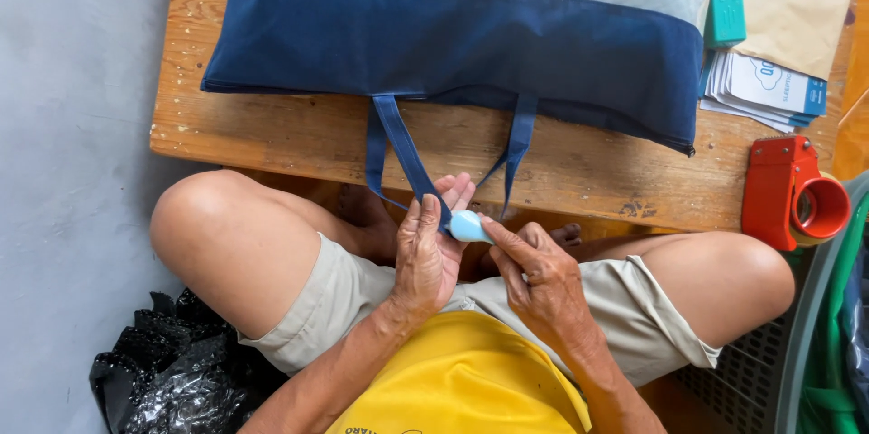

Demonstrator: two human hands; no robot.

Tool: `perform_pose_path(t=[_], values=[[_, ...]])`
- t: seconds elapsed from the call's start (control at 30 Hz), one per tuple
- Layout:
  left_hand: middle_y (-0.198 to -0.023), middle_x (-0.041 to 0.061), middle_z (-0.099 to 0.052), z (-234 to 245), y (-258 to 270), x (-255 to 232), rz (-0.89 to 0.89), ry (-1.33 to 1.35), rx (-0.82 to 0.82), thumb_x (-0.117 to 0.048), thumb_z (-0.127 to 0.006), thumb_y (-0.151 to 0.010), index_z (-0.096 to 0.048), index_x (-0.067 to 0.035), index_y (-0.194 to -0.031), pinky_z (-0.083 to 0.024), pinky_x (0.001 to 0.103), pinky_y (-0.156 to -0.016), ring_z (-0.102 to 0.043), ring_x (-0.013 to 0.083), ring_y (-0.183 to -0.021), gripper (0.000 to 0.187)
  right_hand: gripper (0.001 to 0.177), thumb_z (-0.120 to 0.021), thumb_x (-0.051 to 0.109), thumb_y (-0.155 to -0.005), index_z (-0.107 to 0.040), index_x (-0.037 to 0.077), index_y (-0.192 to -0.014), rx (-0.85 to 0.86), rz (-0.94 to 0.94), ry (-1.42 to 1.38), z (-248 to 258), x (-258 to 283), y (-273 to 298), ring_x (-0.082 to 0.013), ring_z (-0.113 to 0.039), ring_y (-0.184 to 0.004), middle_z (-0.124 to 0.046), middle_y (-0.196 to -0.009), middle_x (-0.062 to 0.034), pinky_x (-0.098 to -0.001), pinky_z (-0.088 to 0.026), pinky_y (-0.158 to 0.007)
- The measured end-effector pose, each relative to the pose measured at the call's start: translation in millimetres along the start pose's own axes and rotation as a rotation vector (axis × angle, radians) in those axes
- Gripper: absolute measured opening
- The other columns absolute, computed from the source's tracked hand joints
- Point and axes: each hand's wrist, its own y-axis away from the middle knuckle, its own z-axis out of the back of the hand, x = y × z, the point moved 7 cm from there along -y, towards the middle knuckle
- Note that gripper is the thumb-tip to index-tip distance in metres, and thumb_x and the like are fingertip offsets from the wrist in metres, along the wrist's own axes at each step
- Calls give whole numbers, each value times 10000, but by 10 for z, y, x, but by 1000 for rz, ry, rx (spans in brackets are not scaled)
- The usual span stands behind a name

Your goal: The person uses a small blue brush to clean the seams and surface of a blue pillow placed on a wooden table. They then use a green brush to wipe the pillow surface.

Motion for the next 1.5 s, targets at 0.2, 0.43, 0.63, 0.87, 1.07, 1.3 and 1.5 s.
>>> perform_pose_path(t=[0.2,0.43,0.63,0.87,1.07,1.3,1.5], values=[[-1450,310,-565,18,56,-51,-46,32,13,-281,-495,-1066,-557,-65,-1292,-401,521,-1176,-495,398,-1436,319,422,-667,176,-983,-656,254,-1398,-41,-89,303,1,-299,225,-185,-489,-637,-439,-766,-1,-371,-428,-561],[-1434,244,-621,2,203,47,-67,-153,-32,-150,-566,-1030,-638,-74,-1205,-495,370,-1086,-543,316,-1418,204,426,-640,97,-1003,-627,170,-1422,-30,-82,18,-1,-55,150,-138,-416,-652,-396,-765,11,-315,-396,-577],[-1381,323,-626,138,278,-10,-38,-43,-111,-169,-566,-1024,-604,-78,-1195,-543,473,-1017,-627,401,-1296,198,446,-660,77,-995,-625,200,-1422,-16,-54,-40,12,-172,184,-137,-424,-647,-409,-778,15,-304,-403,-586],[-1369,268,-623,-71,452,-272,-70,76,83,46,-562,-1002,-628,-33,-1176,-478,481,-1149,-589,389,-1320,202,412,-635,63,-1012,-619,126,-1419,-103,-47,-85,254,66,83,-134,-403,-679,-394,-785,4,-291,-391,-624],[-1153,107,-708,264,516,-348,-59,19,-94,60,-646,-940,-702,-92,-1032,-559,442,-1030,-646,274,-1218,186,401,-618,51,-1013,-607,73,-1413,-136,-17,-97,425,353,23,-155,-456,-722,-457,-821,-26,-292,-413,-681],[-1091,115,-741,447,445,-450,-93,166,-122,187,-592,-901,-733,-29,-962,-557,478,-1076,-682,328,-1194,265,407,-619,49,-1013,-593,57,-1419,-154,34,-115,422,493,-21,-159,-431,-716,-460,-831,-32,-295,-400,-671],[-936,30,-721,626,378,-333,-66,30,-382,166,-650,-852,-681,-100,-869,-541,371,-969,-678,194,-1080,268,413,-624,25,-1020,-579,74,-1427,-202,90,-90,417,677,-26,-148,-461,-730,-491,-852,-22,-271,-436,-665]])
